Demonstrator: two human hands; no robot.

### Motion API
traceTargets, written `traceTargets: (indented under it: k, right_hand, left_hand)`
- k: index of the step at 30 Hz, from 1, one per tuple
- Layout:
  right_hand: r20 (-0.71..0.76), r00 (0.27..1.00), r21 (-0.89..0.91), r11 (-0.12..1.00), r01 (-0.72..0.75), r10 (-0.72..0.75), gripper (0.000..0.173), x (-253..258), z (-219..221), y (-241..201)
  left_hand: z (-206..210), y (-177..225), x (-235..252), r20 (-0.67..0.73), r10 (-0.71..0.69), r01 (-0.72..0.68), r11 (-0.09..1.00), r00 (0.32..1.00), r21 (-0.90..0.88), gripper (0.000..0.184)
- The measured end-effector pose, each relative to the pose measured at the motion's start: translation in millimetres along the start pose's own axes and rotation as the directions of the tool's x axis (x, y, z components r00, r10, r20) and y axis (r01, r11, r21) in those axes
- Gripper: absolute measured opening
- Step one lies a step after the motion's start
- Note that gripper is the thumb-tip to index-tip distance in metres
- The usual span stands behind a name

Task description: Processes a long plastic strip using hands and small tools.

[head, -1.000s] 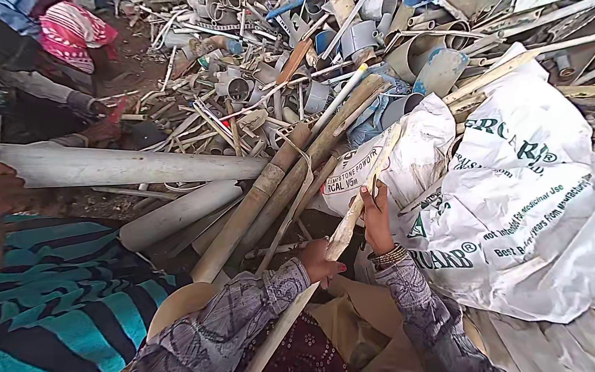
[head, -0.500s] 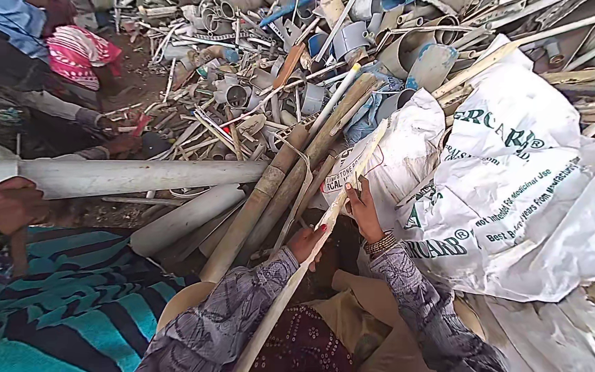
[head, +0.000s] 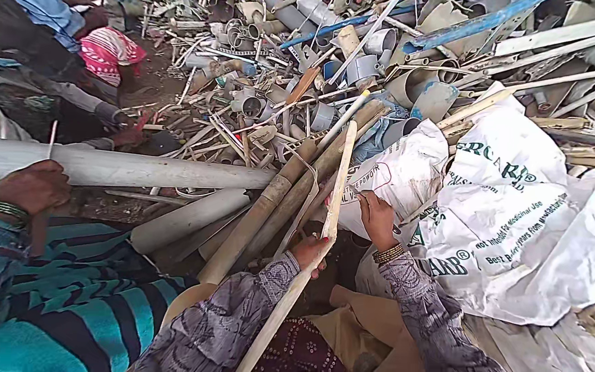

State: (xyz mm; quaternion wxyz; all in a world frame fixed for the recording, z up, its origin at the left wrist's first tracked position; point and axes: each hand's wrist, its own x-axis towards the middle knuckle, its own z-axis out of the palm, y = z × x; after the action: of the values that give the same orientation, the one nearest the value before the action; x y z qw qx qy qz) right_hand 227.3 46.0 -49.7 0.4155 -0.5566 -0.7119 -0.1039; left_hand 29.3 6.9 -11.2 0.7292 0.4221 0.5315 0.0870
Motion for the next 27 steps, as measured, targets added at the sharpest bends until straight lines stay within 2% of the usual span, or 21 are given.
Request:
traceTargets:
  k: [5, 8, 10, 13, 15, 17, 20, 23, 27]
  right_hand:
    - [-0.082, 0.996, -0.059, 0.998, 0.034, -0.038, 0.026, 2, 6, 5]
    - [0.012, 0.999, -0.028, 0.999, -0.042, 0.042, 0.025, -2, 8, 6]
    - [0.096, 0.991, 0.058, 0.994, -0.095, 0.089, 0.026, -4, 9, 5]
    - [0.208, 0.975, 0.165, 0.980, -0.113, 0.078, 0.031, -4, 9, 0]
    - [0.256, 0.962, 0.190, 0.971, -0.144, 0.092, 0.031, -5, 8, -1]
    - [0.247, 0.962, 0.188, 0.968, -0.168, 0.119, 0.027, -5, 8, 1]
    - [0.152, 0.981, 0.216, 0.965, -0.150, 0.118, 0.021, -4, 8, 0]
    - [0.061, 0.997, 0.225, 0.973, -0.058, 0.046, 0.022, -4, 7, 1]
    - [0.118, 0.990, 0.039, 0.996, -0.076, 0.071, 0.024, -6, 5, 4]
  left_hand:
    - [4, 1, 0, 0.008, 0.005, -0.005, 1.000, 1.000, 0.029, 0.037]
    - [4, 1, 4, 0.018, 0.020, -0.020, 1.000, 1.000, 0.010, 0.034]
    - [4, 1, 5, 0.013, 0.013, -0.013, 0.999, 1.000, -0.032, 0.031]
    - [2, -2, 6, 0.069, 0.056, -0.044, 0.985, 0.996, -0.164, 0.029]
    - [4, -6, 8, 0.065, 0.108, -0.084, 0.953, 0.992, -0.290, 0.019]
    - [4, -3, 8, 0.015, 0.115, -0.101, 0.928, 0.993, -0.360, 0.011]
    - [5, 2, 8, -0.056, 0.026, -0.047, 0.912, 0.998, -0.408, 0.008]
    - [9, 2, 9, -0.016, -0.044, 0.033, 0.911, 0.999, -0.412, 0.008]
    - [14, -7, 12, 0.057, 0.002, 0.016, 0.952, 0.998, -0.307, 0.017]
